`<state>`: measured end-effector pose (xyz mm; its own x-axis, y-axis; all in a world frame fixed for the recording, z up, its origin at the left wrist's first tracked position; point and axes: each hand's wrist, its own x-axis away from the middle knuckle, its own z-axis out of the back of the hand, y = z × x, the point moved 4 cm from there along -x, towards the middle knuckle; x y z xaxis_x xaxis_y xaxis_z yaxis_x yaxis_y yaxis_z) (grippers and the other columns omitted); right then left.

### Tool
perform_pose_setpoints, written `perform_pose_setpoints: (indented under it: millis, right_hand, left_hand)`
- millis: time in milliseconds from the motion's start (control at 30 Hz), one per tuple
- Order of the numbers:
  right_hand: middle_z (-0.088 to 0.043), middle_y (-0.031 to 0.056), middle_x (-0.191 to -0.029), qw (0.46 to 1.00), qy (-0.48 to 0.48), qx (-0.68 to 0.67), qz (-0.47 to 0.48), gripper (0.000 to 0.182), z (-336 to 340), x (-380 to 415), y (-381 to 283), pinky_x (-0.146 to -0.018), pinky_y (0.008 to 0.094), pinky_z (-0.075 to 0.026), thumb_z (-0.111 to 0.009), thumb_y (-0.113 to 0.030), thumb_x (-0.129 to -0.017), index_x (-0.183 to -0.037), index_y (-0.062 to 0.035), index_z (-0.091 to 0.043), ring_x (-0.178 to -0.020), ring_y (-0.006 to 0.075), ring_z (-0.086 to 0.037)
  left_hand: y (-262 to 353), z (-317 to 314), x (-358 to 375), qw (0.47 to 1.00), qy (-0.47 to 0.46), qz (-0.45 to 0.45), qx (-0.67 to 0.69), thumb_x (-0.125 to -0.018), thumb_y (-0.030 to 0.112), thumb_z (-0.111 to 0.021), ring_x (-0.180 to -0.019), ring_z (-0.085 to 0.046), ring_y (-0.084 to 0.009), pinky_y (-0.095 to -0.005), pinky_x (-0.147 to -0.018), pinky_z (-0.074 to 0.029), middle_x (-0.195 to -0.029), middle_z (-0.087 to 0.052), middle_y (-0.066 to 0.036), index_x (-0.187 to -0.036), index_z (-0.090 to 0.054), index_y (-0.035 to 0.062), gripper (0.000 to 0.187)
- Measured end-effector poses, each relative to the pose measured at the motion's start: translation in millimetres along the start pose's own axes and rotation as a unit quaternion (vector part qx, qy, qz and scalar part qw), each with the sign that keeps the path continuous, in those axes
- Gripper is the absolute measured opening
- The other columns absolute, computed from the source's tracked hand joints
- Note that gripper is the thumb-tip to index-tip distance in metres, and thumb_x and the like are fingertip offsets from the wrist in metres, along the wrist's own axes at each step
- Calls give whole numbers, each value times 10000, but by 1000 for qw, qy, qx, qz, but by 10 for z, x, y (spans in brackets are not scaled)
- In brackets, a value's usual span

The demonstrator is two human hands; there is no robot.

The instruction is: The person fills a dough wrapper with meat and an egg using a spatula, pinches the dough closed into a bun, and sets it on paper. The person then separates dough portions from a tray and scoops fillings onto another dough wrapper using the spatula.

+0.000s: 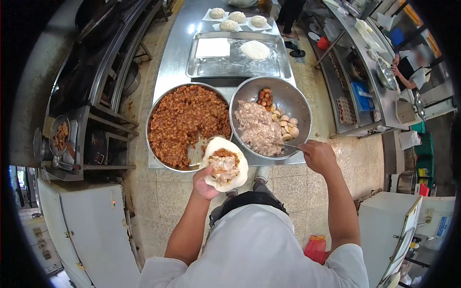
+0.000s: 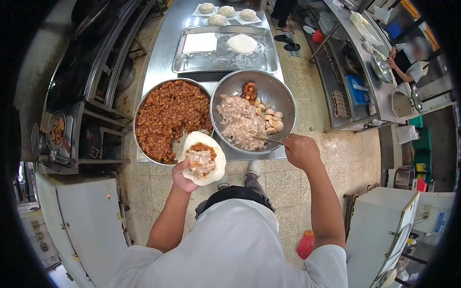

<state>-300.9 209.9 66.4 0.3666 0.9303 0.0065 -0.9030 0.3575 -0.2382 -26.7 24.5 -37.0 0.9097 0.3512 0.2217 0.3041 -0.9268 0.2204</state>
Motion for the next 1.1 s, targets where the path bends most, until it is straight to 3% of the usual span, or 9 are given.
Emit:
perform_pose_setpoints:
  millis: [233,333,400,700,867,933,1000,1033,1100]
  right_hand:
    - [-679,111,-832,999,-45,-3,-22,228,-64,140,-129,-717,427,-545,-595,-109,-771,-956,-108,-728,-778,313,-671]
    - [-678,133,-827,997,-16,-69,-39,244,-4,153,-157,-707,418,-539,-607,-79,-771,-987,-87,-723,-788,313,-673]
    - [-643,145,-777,981,57,-178,-59,218,141,245,-262,-674,385,-523,-626,-33,-800,-999,-56,-712,-731,300,-659]
    - [-601,110,-827,953,185,-238,-34,271,63,353,-1064,-630,337,-496,-669,31,-797,-1043,-78,-702,-714,264,-613]
    - [-602,104,-821,962,151,-220,-60,279,227,440,-1005,-626,338,-496,-667,51,-769,-1009,-83,-714,-722,261,-619]
    - [-604,105,-818,959,157,-233,-44,282,325,484,-950,-636,332,-503,-661,71,-762,-1007,-60,-711,-727,242,-623]
    - [-605,99,-841,935,184,-300,-50,301,372,535,-905,-592,283,-463,-644,83,-780,-1053,-34,-696,-711,177,-589]
    - [-603,93,-854,935,190,-299,-28,284,372,534,-911,-577,253,-445,-631,86,-794,-1048,-27,-693,-709,144,-575]
    - [-598,102,-844,932,185,-309,-44,286,342,534,-936,-610,277,-474,-635,90,-783,-1039,-23,-697,-730,176,-599]
  left_hand:
    - [-63,7,9,999,0,1,45,-804,175,-696,-1246,-538,-364,-545,-1076,-407,-1357,-541,-178,-1416,-414,39,687]
    - [-50,-30,-42,1000,-9,-10,26,-799,156,-713,-1239,-546,-356,-541,-1073,-413,-1350,-548,-170,-1416,-415,47,694]
    - [-62,-79,-84,999,-19,-17,22,-797,133,-719,-1233,-554,-346,-535,-1065,-426,-1347,-550,-164,-1416,-414,54,695]
    - [-119,-383,-283,998,-63,-2,-6,-749,111,-765,-1214,-569,-327,-509,-1051,-452,-1322,-565,-145,-1412,-417,63,750]
    - [-64,-426,-328,998,-63,-19,-18,-790,166,-742,-1285,-510,-335,-521,-1086,-414,-1387,-515,-167,-1444,-389,69,749]
    - [-21,-430,-313,993,-98,-35,50,-828,228,-704,-1289,-506,-340,-521,-1091,-403,-1402,-508,-161,-1450,-385,70,717]
    - [83,-320,-358,996,-59,38,54,-857,353,-670,-1318,-475,-341,-526,-1104,-378,-1455,-462,-150,-1473,-356,82,743]
    - [149,-289,-404,993,-58,38,-92,-881,456,-616,-1334,-456,-350,-526,-1114,-357,-1488,-428,-146,-1484,-343,75,763]
    - [126,-371,-333,994,-98,17,-38,-887,462,-607,-1330,-458,-359,-531,-1110,-360,-1484,-429,-156,-1481,-347,65,760]
